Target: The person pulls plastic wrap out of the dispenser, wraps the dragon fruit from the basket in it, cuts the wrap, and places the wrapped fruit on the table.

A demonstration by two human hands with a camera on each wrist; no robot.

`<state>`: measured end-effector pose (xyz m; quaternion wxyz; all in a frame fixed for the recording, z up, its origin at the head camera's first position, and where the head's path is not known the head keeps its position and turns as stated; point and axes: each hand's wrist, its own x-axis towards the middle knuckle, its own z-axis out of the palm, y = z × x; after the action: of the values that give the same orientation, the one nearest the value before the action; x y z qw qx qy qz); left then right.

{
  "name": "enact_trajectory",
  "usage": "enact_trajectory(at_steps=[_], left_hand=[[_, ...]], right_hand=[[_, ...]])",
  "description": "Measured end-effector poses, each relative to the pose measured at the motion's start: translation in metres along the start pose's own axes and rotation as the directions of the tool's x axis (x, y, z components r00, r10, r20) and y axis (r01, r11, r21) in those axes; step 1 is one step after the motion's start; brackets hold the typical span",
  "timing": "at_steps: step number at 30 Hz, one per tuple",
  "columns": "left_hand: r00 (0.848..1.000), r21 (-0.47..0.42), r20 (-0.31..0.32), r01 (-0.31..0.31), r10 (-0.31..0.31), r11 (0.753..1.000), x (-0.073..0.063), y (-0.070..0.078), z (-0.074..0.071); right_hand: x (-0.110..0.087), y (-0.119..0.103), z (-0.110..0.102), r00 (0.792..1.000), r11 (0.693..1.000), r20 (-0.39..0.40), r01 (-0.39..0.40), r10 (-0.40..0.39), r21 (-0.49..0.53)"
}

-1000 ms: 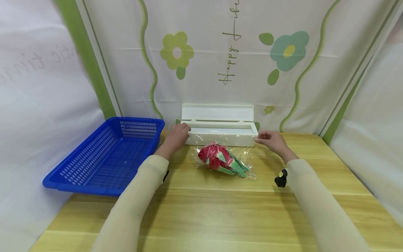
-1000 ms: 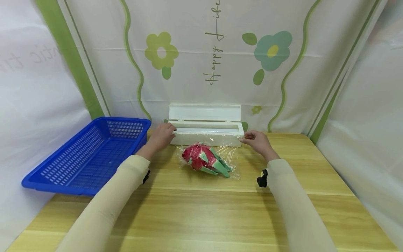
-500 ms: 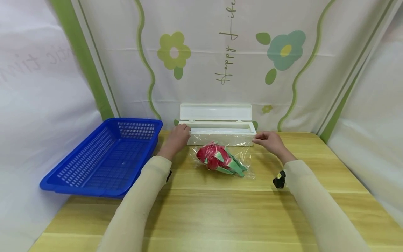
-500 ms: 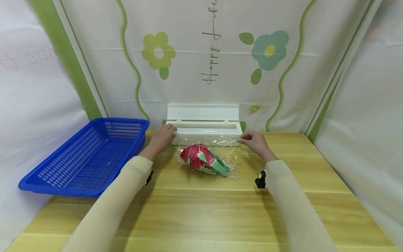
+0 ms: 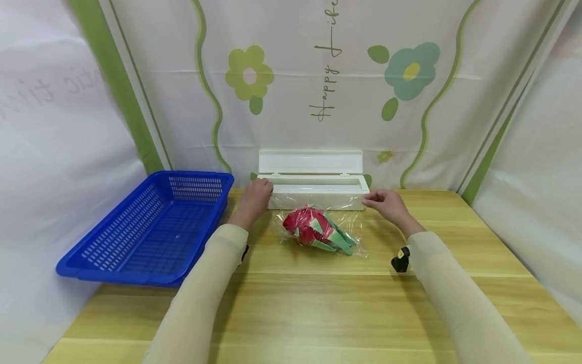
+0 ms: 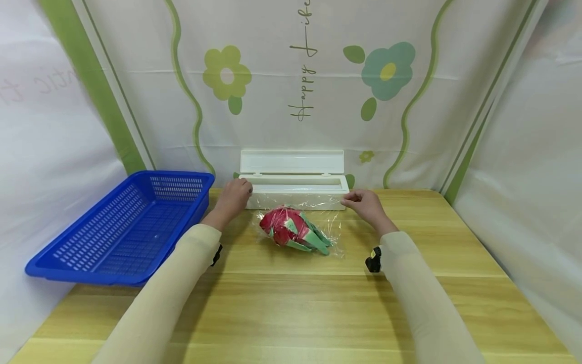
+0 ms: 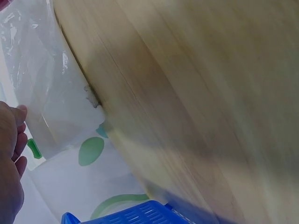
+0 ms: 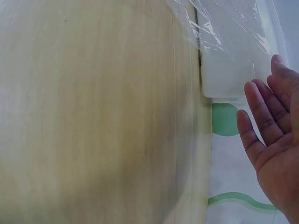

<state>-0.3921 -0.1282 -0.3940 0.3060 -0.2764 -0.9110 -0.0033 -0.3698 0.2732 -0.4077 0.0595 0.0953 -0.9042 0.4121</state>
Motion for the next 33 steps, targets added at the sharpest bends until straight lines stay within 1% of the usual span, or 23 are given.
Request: enact_trajectory(at_steps=[2,5,10,13,18,21,25,33], left_hand=[[1.000,-0.003,-0.010,0.002,-0.002,1.000,0.000,-0.001,0.000],[1.000,-0.010,-0.004,0.011,-0.011,1.000,-0.001,-0.001,-0.002],[0.999,-0.015,0.023,0.028,-0.028,0.999,-0.002,-0.001,-0.006],[0.998,-0.026,0.055,0.046,-0.044,0.999,-0.002,-0.001,-0.008],[0.990,-0.050,0.113,0.085,-0.079,0.995,0.000,-0.002,-0.013],[0.988,-0.054,0.126,0.098,-0.090,0.994,0.000,-0.002,-0.015],[0.984,-0.051,0.148,0.108,-0.100,0.993,0.001,-0.002,-0.018],[0.965,-0.060,0.220,0.159,-0.142,0.986,0.001,0.002,-0.028]], right_hand=[[0.000,-0.001,0.000,1.000,1.000,0.004,-0.005,0.005,0.010],[-0.001,-0.002,0.001,1.000,1.000,0.013,-0.009,0.009,0.028],[-0.001,-0.003,0.000,1.000,0.999,0.021,-0.004,0.003,0.052],[-0.002,-0.005,-0.001,1.000,0.998,0.029,0.000,-0.002,0.061],[-0.003,-0.005,-0.002,0.999,0.998,0.034,0.012,-0.014,0.067],[-0.004,-0.004,-0.003,0.999,0.997,0.032,0.031,-0.033,0.068],[-0.005,-0.003,-0.004,0.999,0.996,0.030,0.037,-0.040,0.078],[-0.009,-0.004,-0.005,0.998,0.996,0.036,0.041,-0.044,0.077]])
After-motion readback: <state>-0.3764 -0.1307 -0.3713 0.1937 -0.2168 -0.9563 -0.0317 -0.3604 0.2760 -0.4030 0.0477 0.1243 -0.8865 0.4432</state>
